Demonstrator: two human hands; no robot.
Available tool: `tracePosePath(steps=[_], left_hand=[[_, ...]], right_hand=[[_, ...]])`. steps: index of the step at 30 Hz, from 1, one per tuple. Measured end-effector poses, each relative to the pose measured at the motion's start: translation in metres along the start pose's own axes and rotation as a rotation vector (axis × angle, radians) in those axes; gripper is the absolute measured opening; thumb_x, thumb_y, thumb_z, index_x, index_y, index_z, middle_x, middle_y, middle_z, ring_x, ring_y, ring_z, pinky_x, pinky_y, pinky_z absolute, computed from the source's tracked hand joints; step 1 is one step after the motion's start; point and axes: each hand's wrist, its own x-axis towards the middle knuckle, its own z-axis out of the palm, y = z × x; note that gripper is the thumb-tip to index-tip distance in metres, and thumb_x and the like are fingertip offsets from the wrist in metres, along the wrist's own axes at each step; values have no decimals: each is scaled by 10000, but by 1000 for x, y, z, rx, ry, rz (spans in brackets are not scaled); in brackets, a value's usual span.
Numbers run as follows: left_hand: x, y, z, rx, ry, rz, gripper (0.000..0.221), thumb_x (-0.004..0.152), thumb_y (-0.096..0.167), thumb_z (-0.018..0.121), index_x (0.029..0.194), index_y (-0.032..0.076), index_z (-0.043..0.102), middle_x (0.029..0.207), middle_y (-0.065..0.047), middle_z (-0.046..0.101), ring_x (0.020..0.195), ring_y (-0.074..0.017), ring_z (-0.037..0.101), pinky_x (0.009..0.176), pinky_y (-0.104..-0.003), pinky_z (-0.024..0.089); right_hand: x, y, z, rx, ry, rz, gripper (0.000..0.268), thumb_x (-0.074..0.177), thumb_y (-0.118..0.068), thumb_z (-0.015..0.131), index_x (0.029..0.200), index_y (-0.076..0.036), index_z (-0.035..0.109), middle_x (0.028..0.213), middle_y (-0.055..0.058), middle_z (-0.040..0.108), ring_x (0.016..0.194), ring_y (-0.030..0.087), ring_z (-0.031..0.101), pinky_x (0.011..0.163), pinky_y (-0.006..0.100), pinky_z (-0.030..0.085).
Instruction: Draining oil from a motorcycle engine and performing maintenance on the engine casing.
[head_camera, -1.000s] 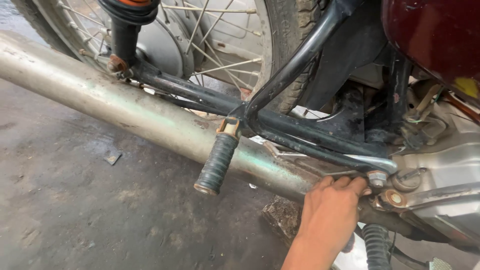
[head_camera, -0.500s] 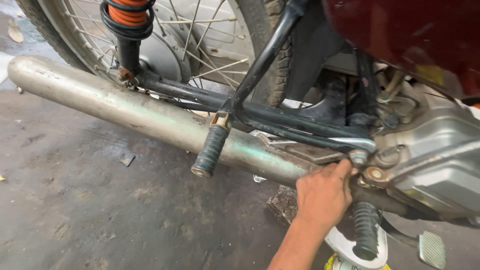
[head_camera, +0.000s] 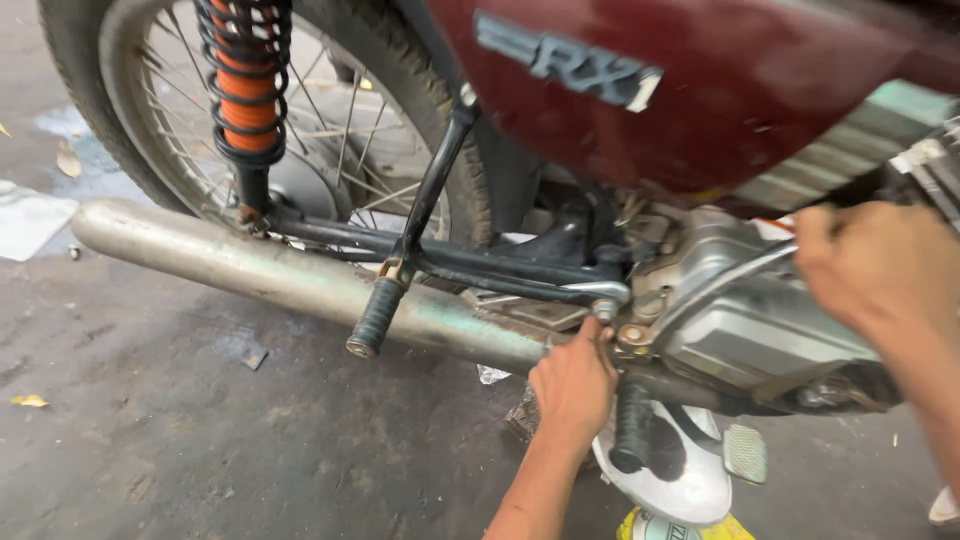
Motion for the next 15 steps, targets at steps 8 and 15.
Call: tracePosePath(steps=[8,15], left_hand=[[31,-16,63,-584,-169,-498,430,1061,372,553,983,-24,701,822,-157,738,700,-268,717,594,-419,535],[24,9,74,-957,-195,-610,293,1054,215,485,1011,-36,629,825,-153,688,679,-242,676,591,-400,574]], right_hand=[[-13,-18,-46,-109,-61,87,598,1011,-444,438,854,0,806,860,299,733,832,485,710,824,554,552],[-24,-13,-57,-81,-74,84,602,996,-455,445,878,12,805,934,313,732,899,512,696,878,551,538]])
